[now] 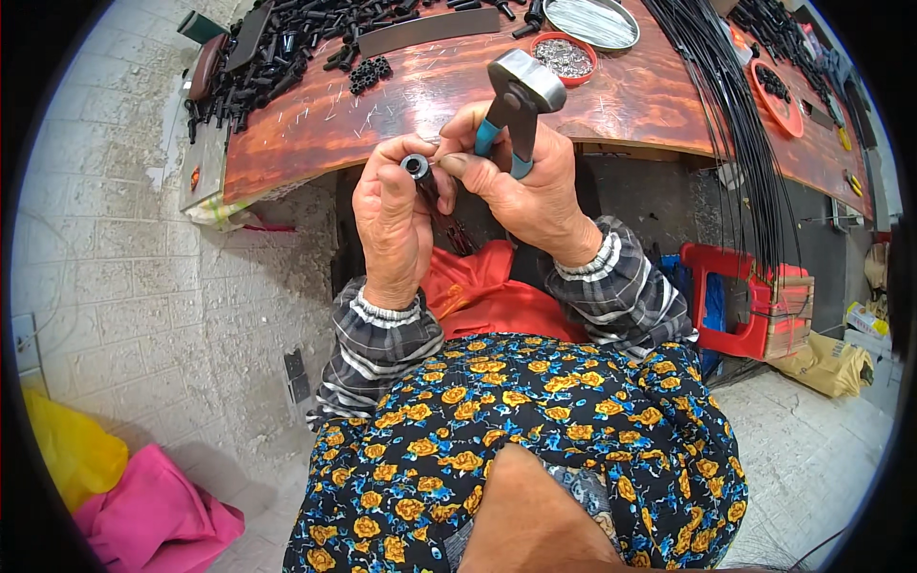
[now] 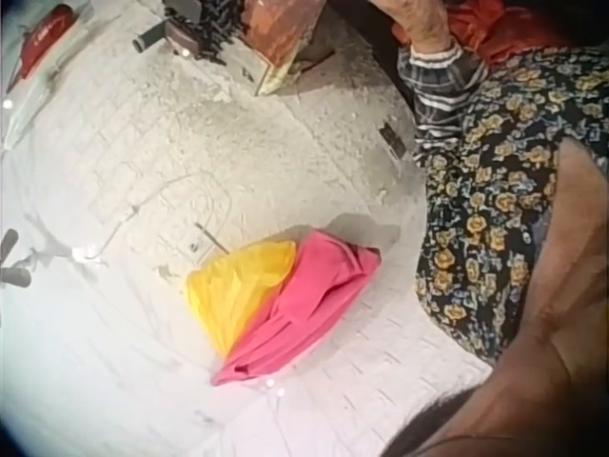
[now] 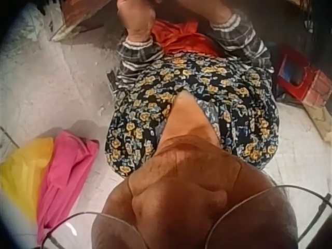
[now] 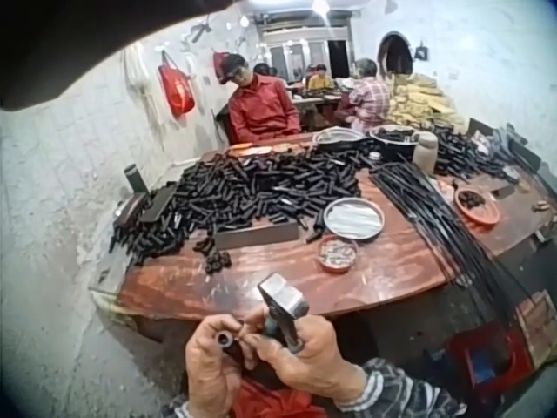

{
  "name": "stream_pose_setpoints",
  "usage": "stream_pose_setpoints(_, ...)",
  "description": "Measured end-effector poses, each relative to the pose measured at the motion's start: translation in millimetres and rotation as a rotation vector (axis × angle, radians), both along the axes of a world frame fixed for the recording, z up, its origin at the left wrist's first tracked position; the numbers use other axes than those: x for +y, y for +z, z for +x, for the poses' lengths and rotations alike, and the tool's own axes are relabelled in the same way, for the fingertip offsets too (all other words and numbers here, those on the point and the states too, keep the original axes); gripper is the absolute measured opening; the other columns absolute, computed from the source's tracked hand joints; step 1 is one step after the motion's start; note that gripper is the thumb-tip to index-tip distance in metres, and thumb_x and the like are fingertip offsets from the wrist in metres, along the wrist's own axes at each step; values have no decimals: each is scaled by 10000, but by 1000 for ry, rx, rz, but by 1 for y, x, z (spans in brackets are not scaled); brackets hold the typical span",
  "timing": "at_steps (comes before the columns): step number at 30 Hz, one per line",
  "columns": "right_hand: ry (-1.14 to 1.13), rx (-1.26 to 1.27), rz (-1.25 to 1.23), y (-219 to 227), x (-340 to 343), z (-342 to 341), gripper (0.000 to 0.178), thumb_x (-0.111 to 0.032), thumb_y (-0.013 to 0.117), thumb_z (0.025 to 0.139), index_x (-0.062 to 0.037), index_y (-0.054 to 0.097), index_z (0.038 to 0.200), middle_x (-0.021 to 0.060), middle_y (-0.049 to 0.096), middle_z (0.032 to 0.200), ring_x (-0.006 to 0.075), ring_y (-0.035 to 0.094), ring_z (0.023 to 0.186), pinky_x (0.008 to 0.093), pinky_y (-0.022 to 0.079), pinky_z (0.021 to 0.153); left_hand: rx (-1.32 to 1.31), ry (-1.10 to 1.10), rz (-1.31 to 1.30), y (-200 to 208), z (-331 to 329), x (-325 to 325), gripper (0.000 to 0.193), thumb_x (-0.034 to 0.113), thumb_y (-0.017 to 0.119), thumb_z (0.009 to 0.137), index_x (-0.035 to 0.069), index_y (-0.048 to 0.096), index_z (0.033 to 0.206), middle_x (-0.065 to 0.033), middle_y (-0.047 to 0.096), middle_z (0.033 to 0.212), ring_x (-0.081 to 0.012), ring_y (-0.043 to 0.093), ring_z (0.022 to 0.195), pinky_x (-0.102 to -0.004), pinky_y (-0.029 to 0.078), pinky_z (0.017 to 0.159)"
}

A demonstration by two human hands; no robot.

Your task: Assembling and organizing multiple black wires into wiring harnesses at a workbench.

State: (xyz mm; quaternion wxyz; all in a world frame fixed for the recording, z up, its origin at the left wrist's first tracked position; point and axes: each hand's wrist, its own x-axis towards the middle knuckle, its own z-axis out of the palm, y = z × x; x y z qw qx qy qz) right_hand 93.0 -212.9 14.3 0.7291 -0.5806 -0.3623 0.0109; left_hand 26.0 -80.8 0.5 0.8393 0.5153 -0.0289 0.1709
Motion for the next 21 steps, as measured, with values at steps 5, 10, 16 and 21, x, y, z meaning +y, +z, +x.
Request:
stream_pose_setpoints(5,94,167,90,-1,4,-2,208,-19,668,841,12,599,1035,44,637,841,100,613,714,250,516,632,10,13,-10,-1,1,-1,526,501,579,875,14,524,1066,-42,554,757,-101,502,645,-215,404,589)
stream_pose_setpoints(10,70,44,-29,12,0,2,230,15,637,848,41,568,1065,66,622,834,133,628,696,260,531,581,-1,-16,-22,-3,0,1,519,486,596,872,11,525,1069,-43,557,746,-102,500,634,-215,404,582)
stream_pose_setpoints(16,292,280,30,11,0,9,241,-16,631,861,57,543,1073,80,607,839,159,634,688,296,555,597,1,-14,-19,-3,-1,2,511,478,607,869,14,523,1067,-46,561,742,-105,504,636,-215,403,582)
stream_pose_setpoints(21,312,403,10,16,-2,8,228,-53,638,870,52,547,1051,66,607,805,146,621,657,278,529,563,-23,-27,9,-1,-1,0,502,467,615,868,17,523,1071,-48,560,756,-109,514,659,-217,401,585)
